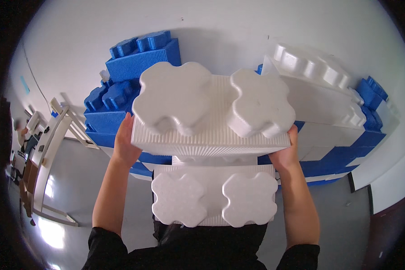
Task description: Stacking and assembling large white and blue foam toy blocks.
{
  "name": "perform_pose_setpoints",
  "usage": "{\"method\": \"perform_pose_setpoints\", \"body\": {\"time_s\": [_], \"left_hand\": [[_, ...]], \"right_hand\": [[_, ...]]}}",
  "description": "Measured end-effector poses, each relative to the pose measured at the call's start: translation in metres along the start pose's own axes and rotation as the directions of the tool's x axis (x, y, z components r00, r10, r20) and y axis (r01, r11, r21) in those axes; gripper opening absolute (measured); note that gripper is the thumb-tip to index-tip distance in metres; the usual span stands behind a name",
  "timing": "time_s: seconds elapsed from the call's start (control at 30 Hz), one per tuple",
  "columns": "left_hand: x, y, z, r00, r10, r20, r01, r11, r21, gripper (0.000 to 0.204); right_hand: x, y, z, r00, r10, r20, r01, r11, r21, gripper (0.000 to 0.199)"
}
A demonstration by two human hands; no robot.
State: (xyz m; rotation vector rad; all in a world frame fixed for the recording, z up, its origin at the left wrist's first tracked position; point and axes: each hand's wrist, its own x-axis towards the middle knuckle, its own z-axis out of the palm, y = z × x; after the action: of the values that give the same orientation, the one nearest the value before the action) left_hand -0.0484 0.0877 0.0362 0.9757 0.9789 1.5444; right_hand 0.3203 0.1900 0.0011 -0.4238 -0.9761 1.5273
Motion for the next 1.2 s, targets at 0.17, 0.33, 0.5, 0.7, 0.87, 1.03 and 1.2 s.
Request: {"method": "perform_pose_setpoints", "body": {"time_s": [0.17,0.33,0.5,0.7,0.87,1.03,1.2], "left_hand": [[-0.017,-0.014,0.012,0.957,0.127,0.263,-0.163,0.979,0.122,0.076],[-0.021,-0.048,-0.001,0.984,0.049,0.174,-0.084,0.976,0.199,0.081],[-0.024,-0.055,0.002,0.963,-0.055,0.262,0.057,0.998,0.001,0.102],[-0.041,-0.055,0.011,0.984,-0.028,0.177,0.034,0.999,-0.027,0.086],[-0.054,-0.061,0.02,0.998,-0.007,0.07,0.012,0.997,-0.072,0.079],[-0.056,-0.059,0.024,1.0,-0.017,0.011,0.018,0.996,-0.084,0.07],[-0.055,-0.059,0.029,0.997,0.06,-0.039,-0.064,0.992,-0.109,0.064]], "right_hand": [[-0.015,0.008,-0.022,0.999,0.042,0.02,-0.038,0.984,-0.172,0.054],[-0.028,0.014,-0.012,0.998,0.058,0.038,-0.04,0.931,-0.362,0.055],[-0.032,0.016,-0.004,0.997,0.01,-0.072,-0.034,0.942,-0.333,0.057],[-0.071,0.01,0.006,0.993,0.087,-0.081,-0.102,0.971,-0.217,0.056],[-0.082,0.012,0.023,0.974,0.162,-0.159,-0.187,0.97,-0.154,0.058],[-0.078,0.005,0.036,0.972,0.151,-0.179,-0.197,0.942,-0.271,0.058],[-0.077,-0.001,0.035,0.979,0.141,-0.148,-0.183,0.928,-0.325,0.06]]}}
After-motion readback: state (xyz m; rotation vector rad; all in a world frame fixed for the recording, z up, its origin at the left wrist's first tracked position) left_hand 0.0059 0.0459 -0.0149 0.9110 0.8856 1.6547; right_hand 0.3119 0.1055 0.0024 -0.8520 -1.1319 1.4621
